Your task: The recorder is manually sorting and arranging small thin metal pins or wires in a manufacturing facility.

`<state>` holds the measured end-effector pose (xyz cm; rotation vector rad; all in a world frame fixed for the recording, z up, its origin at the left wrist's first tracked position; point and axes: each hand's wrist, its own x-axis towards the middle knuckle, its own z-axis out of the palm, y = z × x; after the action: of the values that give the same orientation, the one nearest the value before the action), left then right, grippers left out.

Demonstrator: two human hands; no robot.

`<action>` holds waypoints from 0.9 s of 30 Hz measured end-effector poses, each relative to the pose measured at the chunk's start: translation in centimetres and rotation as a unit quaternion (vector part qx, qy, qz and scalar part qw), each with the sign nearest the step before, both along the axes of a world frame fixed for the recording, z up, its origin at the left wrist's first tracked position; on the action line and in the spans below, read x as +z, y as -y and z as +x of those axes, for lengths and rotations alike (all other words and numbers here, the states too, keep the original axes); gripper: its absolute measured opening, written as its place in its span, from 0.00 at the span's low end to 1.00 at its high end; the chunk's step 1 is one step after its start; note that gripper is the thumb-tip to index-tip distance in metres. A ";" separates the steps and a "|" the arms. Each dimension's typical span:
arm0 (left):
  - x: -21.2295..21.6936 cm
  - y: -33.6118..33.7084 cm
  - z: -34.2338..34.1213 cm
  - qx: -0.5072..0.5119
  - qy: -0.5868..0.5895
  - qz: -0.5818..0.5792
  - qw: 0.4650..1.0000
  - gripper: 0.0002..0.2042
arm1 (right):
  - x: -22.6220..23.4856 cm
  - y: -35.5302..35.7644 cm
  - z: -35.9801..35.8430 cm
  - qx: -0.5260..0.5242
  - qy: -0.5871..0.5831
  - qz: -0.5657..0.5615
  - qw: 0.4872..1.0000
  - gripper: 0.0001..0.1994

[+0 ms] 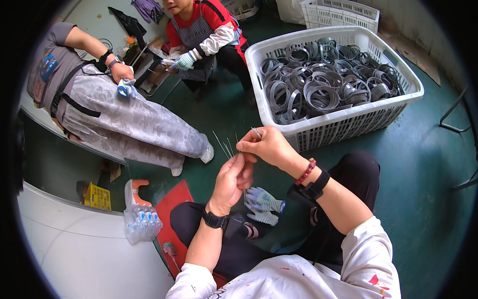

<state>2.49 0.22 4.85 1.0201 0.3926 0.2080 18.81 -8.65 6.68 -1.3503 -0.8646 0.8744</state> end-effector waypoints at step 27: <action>-0.5 -0.3 -0.6 0.042 -0.032 -0.109 0.993 0.17 | 2.3 1.5 -1.1 -0.228 0.340 0.297 0.863 0.05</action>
<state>1.87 0.51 4.36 0.7984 0.5056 0.2036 17.69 -10.13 9.01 -1.2149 -1.1543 -0.2773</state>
